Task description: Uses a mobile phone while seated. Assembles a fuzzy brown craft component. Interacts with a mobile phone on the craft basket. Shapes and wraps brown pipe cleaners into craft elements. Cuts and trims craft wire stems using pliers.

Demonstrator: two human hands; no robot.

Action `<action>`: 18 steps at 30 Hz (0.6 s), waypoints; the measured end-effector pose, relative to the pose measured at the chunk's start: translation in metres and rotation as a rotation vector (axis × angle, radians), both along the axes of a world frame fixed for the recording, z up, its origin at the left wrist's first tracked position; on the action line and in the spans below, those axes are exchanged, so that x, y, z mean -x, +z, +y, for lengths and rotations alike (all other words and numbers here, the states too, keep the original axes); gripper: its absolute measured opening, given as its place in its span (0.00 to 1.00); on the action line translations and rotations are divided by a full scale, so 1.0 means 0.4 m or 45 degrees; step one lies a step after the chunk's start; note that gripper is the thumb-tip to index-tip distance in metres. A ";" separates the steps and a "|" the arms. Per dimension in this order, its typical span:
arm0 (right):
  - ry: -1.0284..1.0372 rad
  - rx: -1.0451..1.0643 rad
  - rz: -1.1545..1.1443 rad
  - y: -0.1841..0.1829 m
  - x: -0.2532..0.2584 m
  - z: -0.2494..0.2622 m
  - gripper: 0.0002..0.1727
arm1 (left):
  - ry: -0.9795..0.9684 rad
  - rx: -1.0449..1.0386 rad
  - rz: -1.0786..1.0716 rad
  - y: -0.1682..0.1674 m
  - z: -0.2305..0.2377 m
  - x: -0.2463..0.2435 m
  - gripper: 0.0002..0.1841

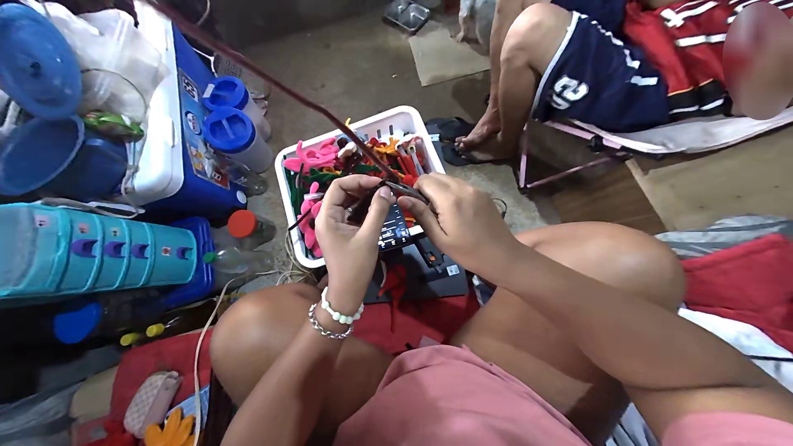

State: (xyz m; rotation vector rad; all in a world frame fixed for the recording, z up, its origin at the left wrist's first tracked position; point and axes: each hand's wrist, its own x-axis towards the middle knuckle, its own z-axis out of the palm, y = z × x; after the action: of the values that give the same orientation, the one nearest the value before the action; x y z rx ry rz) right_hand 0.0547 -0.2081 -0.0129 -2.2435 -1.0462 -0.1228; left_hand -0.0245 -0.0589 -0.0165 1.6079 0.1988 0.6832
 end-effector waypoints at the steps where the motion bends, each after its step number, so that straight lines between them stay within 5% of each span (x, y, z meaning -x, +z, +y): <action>1: 0.000 -0.004 -0.004 0.000 0.001 0.000 0.26 | -0.003 0.006 -0.006 0.000 0.000 0.000 0.09; 18: 0.024 0.034 -0.082 0.010 0.012 -0.003 0.26 | -0.113 0.101 0.003 0.012 0.012 0.003 0.07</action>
State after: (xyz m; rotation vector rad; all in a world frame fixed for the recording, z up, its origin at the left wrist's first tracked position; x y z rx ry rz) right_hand 0.0498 -0.2093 -0.0090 -2.2668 -1.1089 -0.1752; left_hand -0.0256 -0.0540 -0.0115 1.5323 0.1537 0.5977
